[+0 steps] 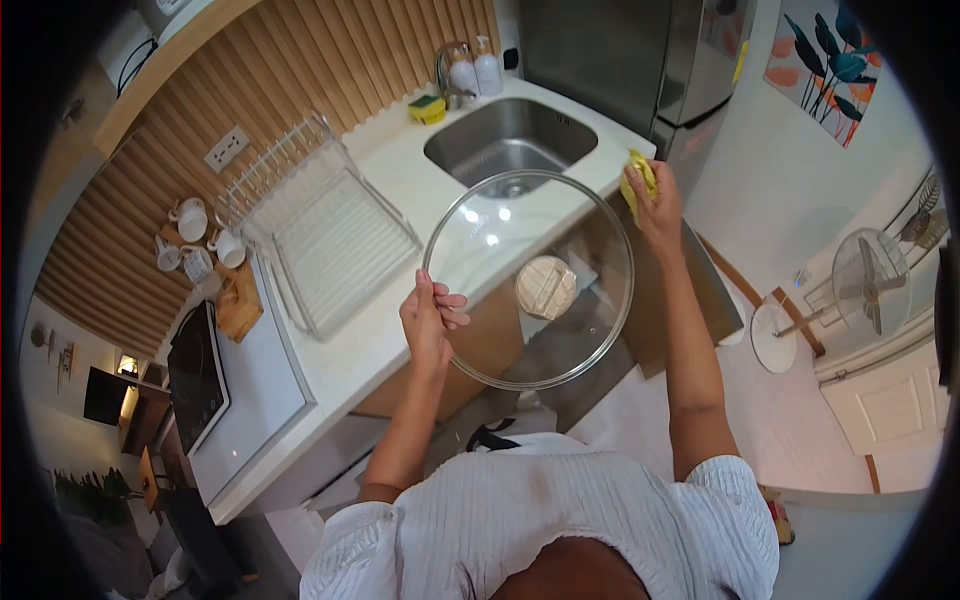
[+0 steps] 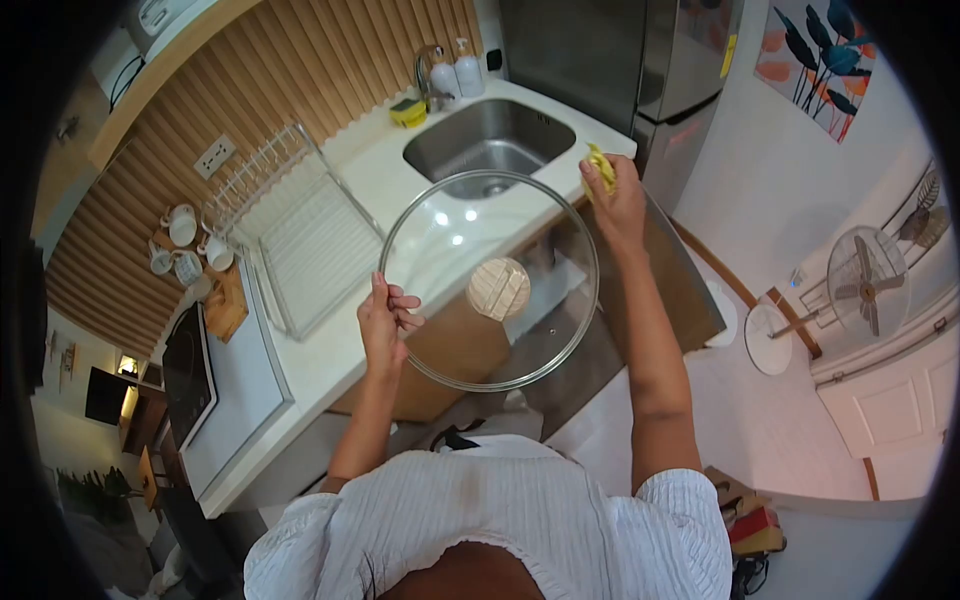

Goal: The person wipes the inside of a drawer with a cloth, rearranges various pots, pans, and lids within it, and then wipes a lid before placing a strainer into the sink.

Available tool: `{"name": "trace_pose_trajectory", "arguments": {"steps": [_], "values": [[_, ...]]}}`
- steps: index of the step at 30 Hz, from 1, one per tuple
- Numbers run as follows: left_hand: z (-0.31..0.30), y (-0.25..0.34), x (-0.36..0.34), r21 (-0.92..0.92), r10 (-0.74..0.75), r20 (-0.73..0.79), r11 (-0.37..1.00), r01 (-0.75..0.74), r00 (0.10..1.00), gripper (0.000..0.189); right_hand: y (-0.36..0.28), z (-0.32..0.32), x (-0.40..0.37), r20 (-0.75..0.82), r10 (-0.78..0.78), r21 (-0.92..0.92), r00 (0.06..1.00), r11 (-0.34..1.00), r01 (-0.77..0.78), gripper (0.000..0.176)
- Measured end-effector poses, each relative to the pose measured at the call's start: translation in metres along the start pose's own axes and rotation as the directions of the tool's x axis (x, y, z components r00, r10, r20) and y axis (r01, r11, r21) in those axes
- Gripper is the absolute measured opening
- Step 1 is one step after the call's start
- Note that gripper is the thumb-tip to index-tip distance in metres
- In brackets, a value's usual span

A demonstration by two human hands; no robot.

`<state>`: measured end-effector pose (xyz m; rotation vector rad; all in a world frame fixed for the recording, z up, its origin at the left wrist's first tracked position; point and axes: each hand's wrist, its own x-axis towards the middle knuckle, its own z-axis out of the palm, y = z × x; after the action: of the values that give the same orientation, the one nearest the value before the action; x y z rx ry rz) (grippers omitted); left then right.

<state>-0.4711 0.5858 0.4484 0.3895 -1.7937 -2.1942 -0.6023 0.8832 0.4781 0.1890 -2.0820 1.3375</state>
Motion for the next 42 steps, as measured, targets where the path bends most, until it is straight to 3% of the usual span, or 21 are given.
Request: {"name": "trace_pose_trajectory", "arguments": {"steps": [1, 3, 5, 7, 9, 13, 15, 17, 18, 22, 23, 25, 27, 32, 34, 35, 36, 38, 39, 40, 42], "values": [[0.013, 0.0, 0.015, -0.022, 0.039, -0.046, 0.999, -0.04, 0.998, 0.042, -0.008, 0.019, 0.015, -0.008, -0.016, 0.003, 1.0, 1.0, 0.016, 0.031], [0.035, 0.011, 0.029, -0.041, 0.033, -0.071, 0.998, -0.036, 0.997, 0.041, -0.021, 0.062, 0.021, 0.119, -0.268, 0.122, 0.956, 0.96, 0.254, 0.026], [0.051, 0.019, 0.049, -0.042, 0.125, -0.022, 0.991, -0.126, 0.992, 0.04, -0.034, 0.107, 0.015, 0.15, -0.392, -0.403, 0.908, 0.814, 0.418, 0.032], [0.058, 0.021, 0.072, -0.069, 0.146, 0.005, 0.987, -0.145, 0.989, 0.038, -0.053, 0.13, 0.02, 0.185, -0.49, -0.139, 0.852, 0.845, 0.516, 0.047], [0.066, 0.023, 0.088, -0.093, 0.201, -0.078, 0.974, -0.208, 0.977, 0.036, -0.07, 0.154, 0.003, 0.193, -0.659, 0.016, 0.727, 0.743, 0.669, 0.049], [0.079, 0.037, 0.101, -0.15, 0.297, -0.148, 0.936, -0.318, 0.943, 0.034, -0.09, 0.155, 0.012, 0.308, -0.726, 0.124, 0.615, 0.671, 0.731, 0.042], [0.08, 0.045, 0.101, -0.122, 0.254, -0.122, 0.955, -0.269, 0.959, 0.033, -0.07, 0.158, 0.057, 0.057, -0.674, 0.069, 0.736, 0.738, 0.671, 0.034], [0.077, 0.049, 0.103, -0.085, 0.278, -0.094, 0.954, -0.286, 0.956, 0.032, -0.066, 0.138, 0.1, -0.01, -0.437, 0.092, 0.899, 0.895, 0.436, 0.032], [0.079, 0.053, 0.103, -0.082, 0.268, -0.105, 0.957, -0.277, 0.958, 0.032, -0.067, 0.141, 0.103, -0.002, -0.447, 0.107, 0.894, 0.889, 0.445, 0.032], [0.093, 0.058, 0.113, -0.051, 0.308, -0.19, 0.945, -0.322, 0.932, 0.032, -0.076, 0.169, 0.087, 0.023, -0.722, 0.22, 0.692, 0.679, 0.701, 0.034], [0.094, 0.056, 0.116, -0.045, 0.312, -0.199, 0.944, -0.327, 0.929, 0.032, -0.084, 0.176, 0.064, 0.096, -0.687, 0.219, 0.72, 0.72, 0.658, 0.026], [0.092, 0.051, 0.128, -0.056, 0.407, -0.239, 0.901, -0.431, 0.881, 0.033, -0.097, 0.171, 0.054, 0.067, -0.801, 0.208, 0.594, 0.594, 0.777, 0.025], [0.094, 0.061, 0.125, -0.032, 0.376, -0.23, 0.919, -0.393, 0.898, 0.034, -0.09, 0.175, 0.072, 0.161, -0.8, 0.326, 0.578, 0.596, 0.734, 0.031], [0.095, 0.064, 0.114, -0.035, 0.298, -0.252, 0.948, -0.317, 0.92, 0.038, -0.052, 0.161, 0.149, 0.051, -0.578, 0.215, 0.815, 0.803, 0.556, 0.027], [0.092, 0.061, 0.116, -0.04, 0.241, -0.276, 0.964, -0.262, 0.93, 0.039, -0.026, 0.155, 0.164, 0.172, -0.61, 0.243, 0.774, 0.787, 0.567, 0.025], [0.09, 0.061, 0.115, -0.041, 0.242, -0.281, 0.964, -0.264, 0.929, 0.039, -0.008, 0.149, 0.175, 0.096, -0.56, 0.391, 0.823, 0.782, 0.486, 0.024], [0.087, 0.061, 0.114, -0.05, 0.239, -0.276, 0.964, -0.263, 0.931, 0.04, 0.01, 0.141, 0.187, 0.032, -0.498, 0.534, 0.867, 0.742, 0.406, 0.023], [0.083, 0.063, 0.112, -0.073, 0.233, -0.295, 0.962, -0.265, 0.927, 0.041, 0.022, 0.099, 0.191, -0.004, -0.094, 0.579, 0.996, 0.811, 0.079, 0.023], [0.081, 0.066, 0.111, -0.088, 0.194, -0.297, 0.969, -0.229, 0.935, 0.041, 0.043, 0.087, 0.192, 0.053, 0.089, 0.675, 0.995, 0.731, -0.101, 0.025], [0.079, 0.068, 0.111, -0.101, 0.154, -0.295, 0.976, -0.191, 0.943, 0.042, 0.077, 0.081, 0.192, 0.259, 0.208, 0.766, 0.943, 0.551, -0.332, 0.029], [0.079, 0.065, 0.114, -0.142, 0.096, -0.274, 0.98, -0.139, 0.957, 0.042, 0.106, 0.094, 0.174, 0.702, 0.014, 0.707, 0.712, 0.107, -0.699, 0.027]]}}
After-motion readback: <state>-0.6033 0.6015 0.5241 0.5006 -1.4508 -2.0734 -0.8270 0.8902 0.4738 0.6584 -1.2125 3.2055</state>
